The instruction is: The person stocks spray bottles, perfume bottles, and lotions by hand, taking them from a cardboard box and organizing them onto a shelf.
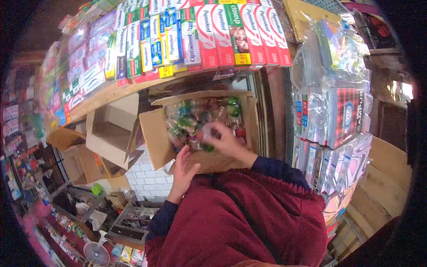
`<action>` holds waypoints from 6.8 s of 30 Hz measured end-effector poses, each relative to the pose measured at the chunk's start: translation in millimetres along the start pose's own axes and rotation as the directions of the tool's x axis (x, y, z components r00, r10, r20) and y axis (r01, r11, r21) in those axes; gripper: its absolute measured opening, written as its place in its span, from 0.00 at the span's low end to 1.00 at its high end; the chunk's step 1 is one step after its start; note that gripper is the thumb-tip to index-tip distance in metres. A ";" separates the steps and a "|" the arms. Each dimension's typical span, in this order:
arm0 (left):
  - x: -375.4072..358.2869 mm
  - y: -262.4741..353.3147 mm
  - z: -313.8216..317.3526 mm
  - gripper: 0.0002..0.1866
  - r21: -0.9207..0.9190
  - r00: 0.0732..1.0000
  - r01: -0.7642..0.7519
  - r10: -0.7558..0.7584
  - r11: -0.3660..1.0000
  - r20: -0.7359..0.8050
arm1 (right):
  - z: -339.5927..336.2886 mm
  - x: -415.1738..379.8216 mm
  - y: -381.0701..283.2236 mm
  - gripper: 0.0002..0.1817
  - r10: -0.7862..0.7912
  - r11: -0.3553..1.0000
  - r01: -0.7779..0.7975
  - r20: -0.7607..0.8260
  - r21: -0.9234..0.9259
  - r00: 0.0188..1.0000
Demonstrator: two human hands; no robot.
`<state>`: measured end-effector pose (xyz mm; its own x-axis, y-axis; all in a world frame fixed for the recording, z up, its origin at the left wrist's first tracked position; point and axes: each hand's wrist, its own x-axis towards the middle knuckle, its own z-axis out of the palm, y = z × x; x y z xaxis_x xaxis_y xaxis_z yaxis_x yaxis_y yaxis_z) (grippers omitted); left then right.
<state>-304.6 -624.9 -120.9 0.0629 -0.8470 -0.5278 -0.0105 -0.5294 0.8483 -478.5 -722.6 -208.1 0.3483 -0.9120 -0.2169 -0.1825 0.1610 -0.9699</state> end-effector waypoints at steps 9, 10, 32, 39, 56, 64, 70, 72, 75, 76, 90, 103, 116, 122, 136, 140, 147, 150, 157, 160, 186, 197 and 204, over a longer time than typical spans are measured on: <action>-36.6 -39.2 -30.5 0.28 -0.002 0.963 0.269 -0.269 0.963 -0.020 | 18.8 23.4 11.2 0.22 0.200 0.705 -0.587 0.682 0.398 0.703; -42.3 -41.5 -32.6 0.27 -0.039 0.955 0.293 -0.294 0.955 -0.042 | 31.4 35.9 74.6 0.17 0.473 0.646 -0.696 0.552 0.313 0.687; -150.9 -46.1 4.8 0.22 -0.375 0.865 0.180 -0.328 0.909 -0.379 | 39.5 -4.8 195.4 0.28 0.356 0.750 -0.304 -0.029 -0.588 0.934; -203.1 -73.7 13.8 0.21 -0.473 0.868 0.041 -0.266 0.880 -0.420 | 14.0 -11.4 175.8 0.21 0.111 0.843 0.004 0.181 -0.537 0.977; -458.1 -209.3 57.0 0.17 -0.388 0.538 -0.466 -0.093 0.796 -0.838 | 93.8 -102.1 -123.8 0.21 -0.275 0.959 0.277 0.430 0.058 0.860; -544.1 -260.7 83.9 0.20 -0.261 0.249 -0.592 -0.135 0.762 -0.959 | 220.8 -180.7 -152.6 0.23 -0.355 0.930 0.184 0.653 0.317 0.669; -559.9 -273.4 87.4 0.22 -0.225 0.155 -0.664 -0.164 0.713 -0.974 | 271.2 -206.2 -151.5 0.22 -0.344 0.930 0.108 0.727 0.351 0.594; -562.5 -264.8 84.0 0.23 -0.160 0.059 -0.633 -0.159 0.757 -0.986 | 273.0 -218.9 -162.5 0.21 -0.274 0.957 0.088 0.759 0.276 0.591; -563.6 -253.7 77.8 0.26 -0.285 0.137 -0.618 -0.256 0.733 -0.957 | 284.3 -213.4 -158.9 0.20 -0.290 0.953 0.092 0.779 0.289 0.557; -563.6 -243.0 74.0 0.26 -0.323 0.170 -0.624 -0.280 0.711 -0.945 | 284.2 -225.7 -170.4 0.19 -0.266 0.958 0.062 0.794 0.279 0.547; -482.8 -160.0 45.2 0.25 0.108 -0.286 -0.865 -0.305 0.489 -0.909 | 426.3 -287.3 -249.8 0.27 -0.201 0.979 -0.067 0.941 0.190 -0.274; -529.1 -131.4 168.0 0.29 0.548 -0.738 -0.675 -0.458 0.495 -0.496 | 461.9 -545.4 -347.1 0.27 -0.313 0.898 -0.149 0.362 0.415 -0.878; -691.5 -212.5 214.9 0.29 0.539 -0.821 -0.570 -0.402 0.620 -0.407 | 471.3 -772.3 -352.2 0.26 -0.424 0.857 -0.331 0.177 0.396 -0.888; -720.3 -231.2 202.5 0.28 0.570 -0.838 -0.545 -0.373 0.614 -0.400 | 487.3 -845.5 -360.0 0.25 -0.452 0.841 -0.410 0.042 0.353 -0.891; -668.4 -248.1 212.6 0.29 0.683 -0.815 -0.379 -0.574 0.624 0.072 | 490.4 -1040.6 -375.8 0.20 -0.339 0.235 -0.557 -0.470 0.797 -0.815; -675.2 -240.8 204.6 0.28 0.669 -0.833 -0.361 -0.548 0.650 0.083 | 497.9 -1052.4 -362.1 0.21 -0.125 0.118 -0.564 -0.551 0.817 -0.825; -682.0 -246.4 211.3 0.25 0.671 -0.819 -0.352 -0.561 0.653 0.117 | 509.6 -1061.8 -367.1 0.16 0.082 0.095 -0.481 -0.488 0.872 -0.869; -685.1 -249.6 216.7 0.25 0.668 -0.823 -0.364 -0.560 0.649 0.094 | 511.2 -1067.5 -365.9 0.14 0.092 0.103 -0.490 -0.499 0.865 -0.862; -690.4 -244.7 231.4 0.27 0.659 -0.847 -0.403 -0.531 0.635 -0.006 | 508.8 -1066.4 -371.8 0.16 0.168 0.096 -0.441 -0.451 0.892 -0.876; -690.0 -242.9 236.6 0.25 0.613 -0.847 -0.407 -0.532 0.677 0.025 | 508.2 -1067.9 -372.7 0.17 0.188 0.120 -0.413 -0.429 0.903 -0.884; -798.4 -174.3 220.2 0.42 0.378 -0.961 -0.045 0.063 0.925 -0.269 | 369.7 -937.8 -380.3 0.14 0.010 0.606 -0.592 -0.749 0.532 -0.662; -714.6 -229.5 264.5 0.23 0.460 -0.928 -0.371 -0.311 0.807 -0.203 | 442.4 -1029.6 -401.8 0.12 -0.372 0.375 -0.509 -0.377 0.775 -0.848; -680.0 -232.5 284.7 0.19 0.529 -0.895 -0.409 -0.439 0.743 -0.074 | 448.1 -1044.3 -363.6 0.13 -0.117 0.192 -0.428 -0.412 0.883 -0.904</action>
<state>-629.0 60.6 28.8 0.0226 0.9944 0.1031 -0.5618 -0.0727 0.8241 -363.8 340.3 321.6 -0.6722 0.6498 0.3548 0.6281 0.7542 -0.1912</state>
